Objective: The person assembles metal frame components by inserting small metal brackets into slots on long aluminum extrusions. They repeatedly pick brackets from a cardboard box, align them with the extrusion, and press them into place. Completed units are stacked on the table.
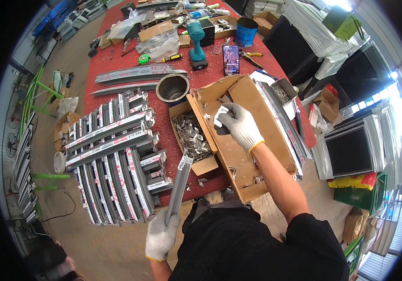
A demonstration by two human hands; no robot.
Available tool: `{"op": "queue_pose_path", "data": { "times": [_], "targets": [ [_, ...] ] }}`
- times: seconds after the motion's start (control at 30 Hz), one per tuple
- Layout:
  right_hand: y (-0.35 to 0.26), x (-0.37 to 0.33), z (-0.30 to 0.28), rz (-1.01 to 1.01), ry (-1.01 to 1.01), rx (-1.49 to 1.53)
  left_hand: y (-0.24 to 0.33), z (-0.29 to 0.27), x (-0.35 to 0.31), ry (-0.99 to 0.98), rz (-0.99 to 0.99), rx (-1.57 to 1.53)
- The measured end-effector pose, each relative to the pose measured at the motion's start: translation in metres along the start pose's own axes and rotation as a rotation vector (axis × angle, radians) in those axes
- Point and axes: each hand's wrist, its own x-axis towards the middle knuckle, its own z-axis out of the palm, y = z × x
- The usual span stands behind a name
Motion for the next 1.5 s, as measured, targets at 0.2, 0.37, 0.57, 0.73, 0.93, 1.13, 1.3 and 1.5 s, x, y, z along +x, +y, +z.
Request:
{"op": "queue_pose_path", "data": {
  "times": [0.2,0.37,0.57,0.73,0.93,1.13,1.3,1.5],
  "targets": [
    [-0.017,-0.025,0.003,-0.045,-0.041,-0.008,0.005,0.001,0.005,0.004,0.063,0.013],
    [-0.03,-0.047,0.009,0.1,-0.125,0.201,0.009,0.001,0.007,-0.013,0.062,0.043],
    [-0.044,-0.068,0.016,-0.179,-0.071,-0.27,0.012,0.002,0.006,-0.02,0.047,0.043],
    [-0.059,-0.077,0.014,-0.294,-0.023,-0.466,0.012,0.004,0.006,-0.011,0.034,0.023],
    [-0.08,-0.09,0.022,-0.369,0.005,-0.536,0.01,0.003,0.005,-0.029,0.075,0.059],
    [-0.069,-0.093,0.041,-0.413,0.067,-0.658,0.008,0.004,0.006,-0.021,0.109,0.084],
    [-0.061,-0.09,0.042,-0.487,0.055,-0.757,0.013,0.003,0.005,-0.024,0.074,0.141],
    [-0.063,-0.091,0.048,-0.52,-0.037,-0.873,0.016,0.003,0.009,-0.044,0.049,0.141]
  ]
}}
